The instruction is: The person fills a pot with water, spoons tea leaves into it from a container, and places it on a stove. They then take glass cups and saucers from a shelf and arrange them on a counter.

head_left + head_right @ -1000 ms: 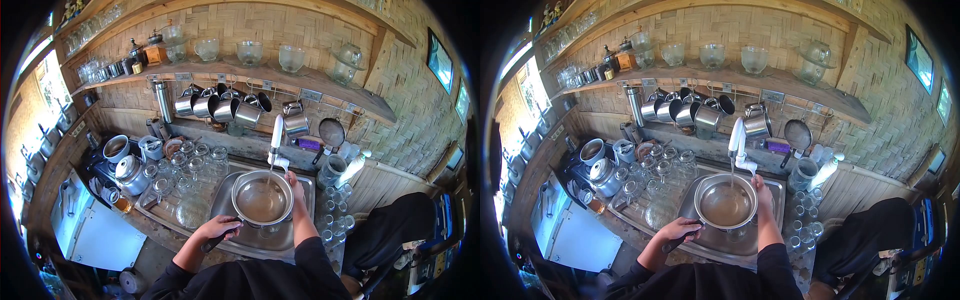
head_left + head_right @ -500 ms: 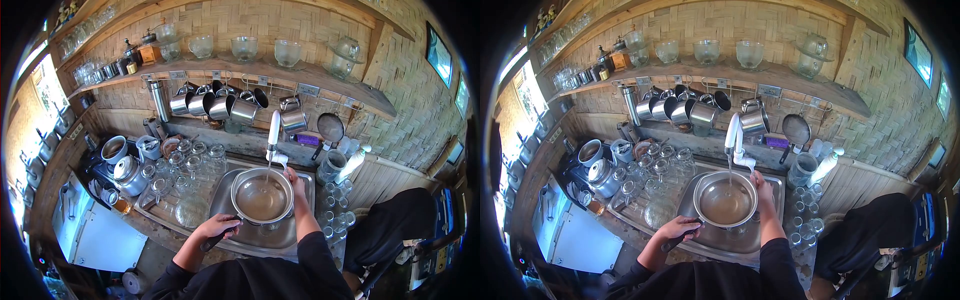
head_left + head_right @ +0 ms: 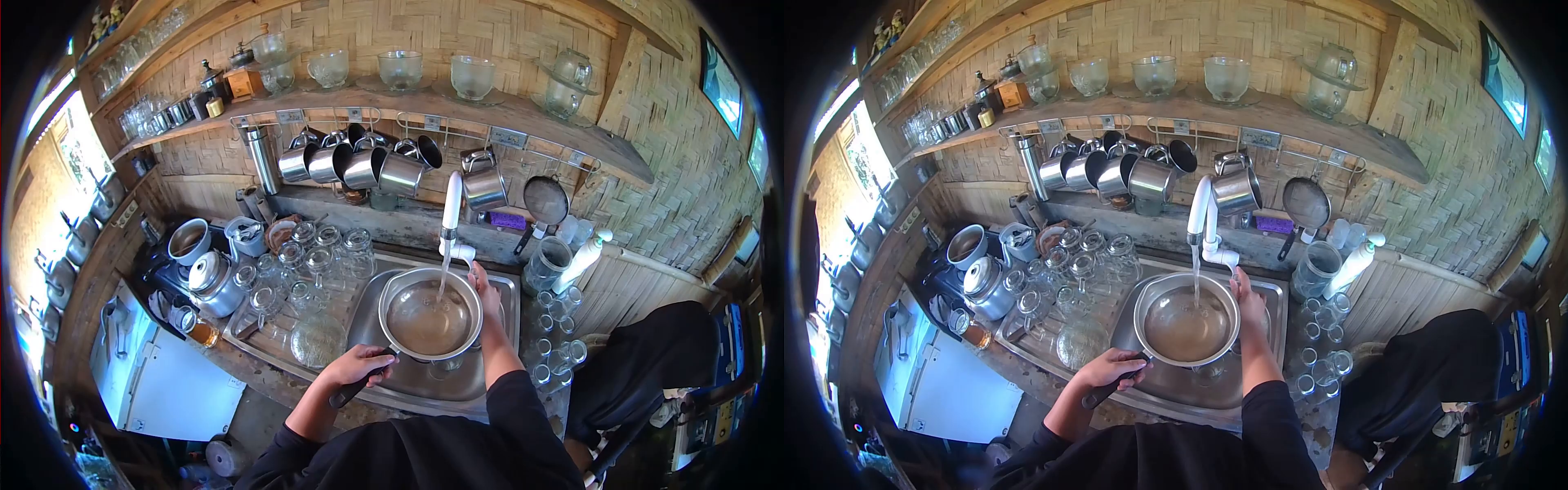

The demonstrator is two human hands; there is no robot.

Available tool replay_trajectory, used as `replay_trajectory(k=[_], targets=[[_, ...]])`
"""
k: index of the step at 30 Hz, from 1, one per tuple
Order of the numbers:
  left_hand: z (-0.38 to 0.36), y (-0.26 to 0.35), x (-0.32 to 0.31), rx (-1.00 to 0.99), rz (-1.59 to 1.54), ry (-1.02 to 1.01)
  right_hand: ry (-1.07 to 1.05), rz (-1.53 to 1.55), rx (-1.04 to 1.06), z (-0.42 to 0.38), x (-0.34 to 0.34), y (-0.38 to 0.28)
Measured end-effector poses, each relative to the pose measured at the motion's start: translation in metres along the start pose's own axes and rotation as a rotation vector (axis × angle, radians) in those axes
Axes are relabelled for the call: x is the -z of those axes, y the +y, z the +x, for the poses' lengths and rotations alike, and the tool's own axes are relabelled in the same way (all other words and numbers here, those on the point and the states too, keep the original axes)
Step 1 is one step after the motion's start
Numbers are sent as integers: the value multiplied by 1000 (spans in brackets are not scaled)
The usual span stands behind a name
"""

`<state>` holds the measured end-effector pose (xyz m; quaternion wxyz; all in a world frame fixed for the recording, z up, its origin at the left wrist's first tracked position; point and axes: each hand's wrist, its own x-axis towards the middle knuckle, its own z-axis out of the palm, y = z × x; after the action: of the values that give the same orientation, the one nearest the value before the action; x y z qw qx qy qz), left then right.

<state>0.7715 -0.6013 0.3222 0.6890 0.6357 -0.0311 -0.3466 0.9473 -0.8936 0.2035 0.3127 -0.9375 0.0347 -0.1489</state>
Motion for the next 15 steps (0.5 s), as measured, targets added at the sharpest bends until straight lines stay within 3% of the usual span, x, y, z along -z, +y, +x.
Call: replay_trajectory(k=[11, 15], targets=[[1, -3, 2, -18, -10, -25, 51, 151, 48, 0, 4, -6], [2, -4, 1, -27, -8, -24, -42, 180, 2, 0, 16, -13]])
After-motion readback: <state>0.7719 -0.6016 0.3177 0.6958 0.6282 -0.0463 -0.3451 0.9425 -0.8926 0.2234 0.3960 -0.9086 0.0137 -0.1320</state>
